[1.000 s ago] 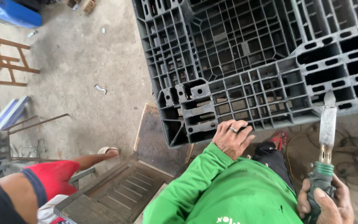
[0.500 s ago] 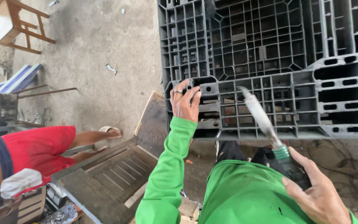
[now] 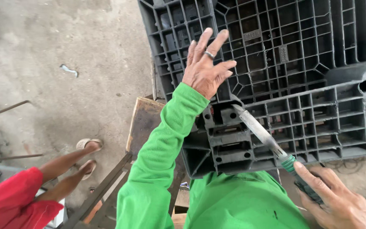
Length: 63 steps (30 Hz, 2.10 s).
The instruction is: The person uses a soldering iron to melt and fuse sections of a large black plastic crate. They repeatedly apply the hot tip to the crate's grid structure, smoothing and joining plastic parts.
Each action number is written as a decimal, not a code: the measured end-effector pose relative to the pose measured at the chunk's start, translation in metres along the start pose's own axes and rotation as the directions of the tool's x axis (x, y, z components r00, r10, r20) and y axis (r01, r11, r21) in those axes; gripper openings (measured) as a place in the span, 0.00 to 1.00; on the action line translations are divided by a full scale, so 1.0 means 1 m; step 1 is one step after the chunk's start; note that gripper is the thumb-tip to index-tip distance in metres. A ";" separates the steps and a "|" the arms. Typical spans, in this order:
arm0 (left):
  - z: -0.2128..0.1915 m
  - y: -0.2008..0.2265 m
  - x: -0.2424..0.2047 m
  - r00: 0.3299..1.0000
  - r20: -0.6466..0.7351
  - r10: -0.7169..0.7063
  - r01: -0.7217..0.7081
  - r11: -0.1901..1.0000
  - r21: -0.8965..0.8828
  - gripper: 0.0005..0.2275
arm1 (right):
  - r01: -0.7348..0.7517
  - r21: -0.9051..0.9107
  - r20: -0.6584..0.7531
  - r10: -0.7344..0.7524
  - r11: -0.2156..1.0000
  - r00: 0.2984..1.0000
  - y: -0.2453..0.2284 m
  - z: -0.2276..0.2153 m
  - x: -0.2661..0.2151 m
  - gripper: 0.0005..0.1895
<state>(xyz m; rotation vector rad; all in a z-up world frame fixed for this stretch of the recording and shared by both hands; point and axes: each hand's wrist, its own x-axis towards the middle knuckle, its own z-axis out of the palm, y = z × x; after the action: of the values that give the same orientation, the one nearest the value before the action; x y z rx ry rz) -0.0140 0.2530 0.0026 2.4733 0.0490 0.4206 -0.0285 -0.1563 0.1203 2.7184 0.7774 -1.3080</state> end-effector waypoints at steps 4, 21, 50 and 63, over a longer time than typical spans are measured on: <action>0.006 -0.010 0.005 0.997 0.075 0.016 -0.012 0.998 -0.054 0.05 | -0.081 -0.121 -0.009 0.080 0.989 0.997 -0.017 -0.010 -0.006 0.43; 0.005 -0.011 0.001 0.996 0.068 -0.059 0.067 0.991 -0.120 0.05 | 0.183 0.011 -0.341 -0.168 0.983 0.925 0.004 -0.007 -0.008 0.32; -0.036 -0.030 -0.005 0.981 0.175 0.086 -0.084 0.996 -0.017 0.20 | 0.309 0.064 -0.436 -0.252 0.949 0.864 0.013 -0.012 0.001 0.31; -0.040 -0.032 -0.004 0.979 0.202 0.027 0.000 0.991 -0.131 0.25 | 0.329 -0.042 -0.450 -0.312 0.943 0.837 0.012 -0.022 -0.001 0.29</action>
<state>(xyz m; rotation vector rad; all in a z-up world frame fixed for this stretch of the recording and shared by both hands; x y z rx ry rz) -0.0282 0.3012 0.0132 2.3746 -0.0769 0.1686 -0.0074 -0.1618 0.1333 3.0627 1.3067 -0.7115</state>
